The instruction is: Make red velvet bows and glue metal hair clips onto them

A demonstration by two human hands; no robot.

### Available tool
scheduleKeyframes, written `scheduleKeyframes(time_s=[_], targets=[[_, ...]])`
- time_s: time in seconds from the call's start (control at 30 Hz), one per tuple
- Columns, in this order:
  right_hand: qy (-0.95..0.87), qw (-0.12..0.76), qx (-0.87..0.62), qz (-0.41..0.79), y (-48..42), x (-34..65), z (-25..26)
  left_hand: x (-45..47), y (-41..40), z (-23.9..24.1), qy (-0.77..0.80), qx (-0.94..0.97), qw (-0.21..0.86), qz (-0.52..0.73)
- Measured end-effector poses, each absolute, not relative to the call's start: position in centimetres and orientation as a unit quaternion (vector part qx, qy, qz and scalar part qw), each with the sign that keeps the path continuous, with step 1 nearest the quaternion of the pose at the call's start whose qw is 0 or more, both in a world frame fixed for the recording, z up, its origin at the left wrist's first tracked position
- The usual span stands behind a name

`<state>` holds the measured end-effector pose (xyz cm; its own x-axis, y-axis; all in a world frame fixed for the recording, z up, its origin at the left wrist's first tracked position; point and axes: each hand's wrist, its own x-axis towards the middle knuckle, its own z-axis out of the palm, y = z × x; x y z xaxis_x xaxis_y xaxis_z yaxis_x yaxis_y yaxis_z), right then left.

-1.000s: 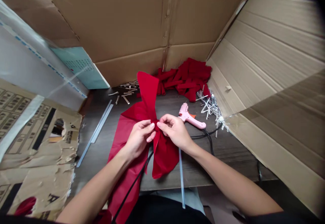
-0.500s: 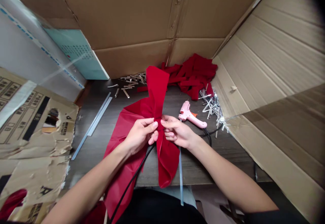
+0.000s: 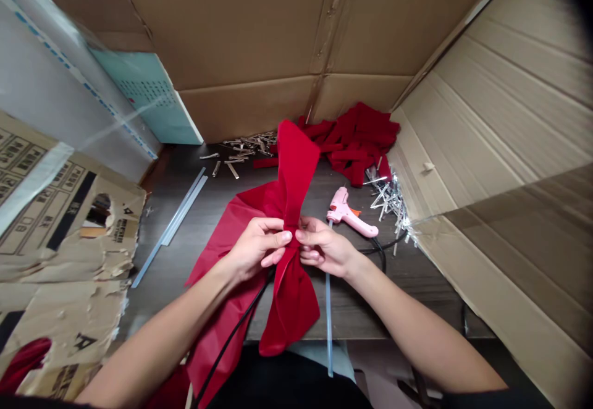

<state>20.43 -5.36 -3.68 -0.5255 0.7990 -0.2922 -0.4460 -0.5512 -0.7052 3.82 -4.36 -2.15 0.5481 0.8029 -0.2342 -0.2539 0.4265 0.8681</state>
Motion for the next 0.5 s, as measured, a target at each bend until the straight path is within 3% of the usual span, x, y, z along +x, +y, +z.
scheduleKeyframes(time_s=[0.07,0.23,0.5], targets=[[-0.292,0.382,-0.3,0.824,-5.42,20.2,-3.62,3.85,-4.29,-2.06,0.325,0.4,0.783,0.348],[-0.339,0.512,-0.362,0.701,-5.58,19.59,-3.17,3.85,-3.75,-2.11,0.334,0.392,0.749,0.416],[-0.576,0.538,-0.371,0.491,-6.14,20.59,-2.77,3.57,-3.35,-2.35,0.318,0.361,0.765,0.428]])
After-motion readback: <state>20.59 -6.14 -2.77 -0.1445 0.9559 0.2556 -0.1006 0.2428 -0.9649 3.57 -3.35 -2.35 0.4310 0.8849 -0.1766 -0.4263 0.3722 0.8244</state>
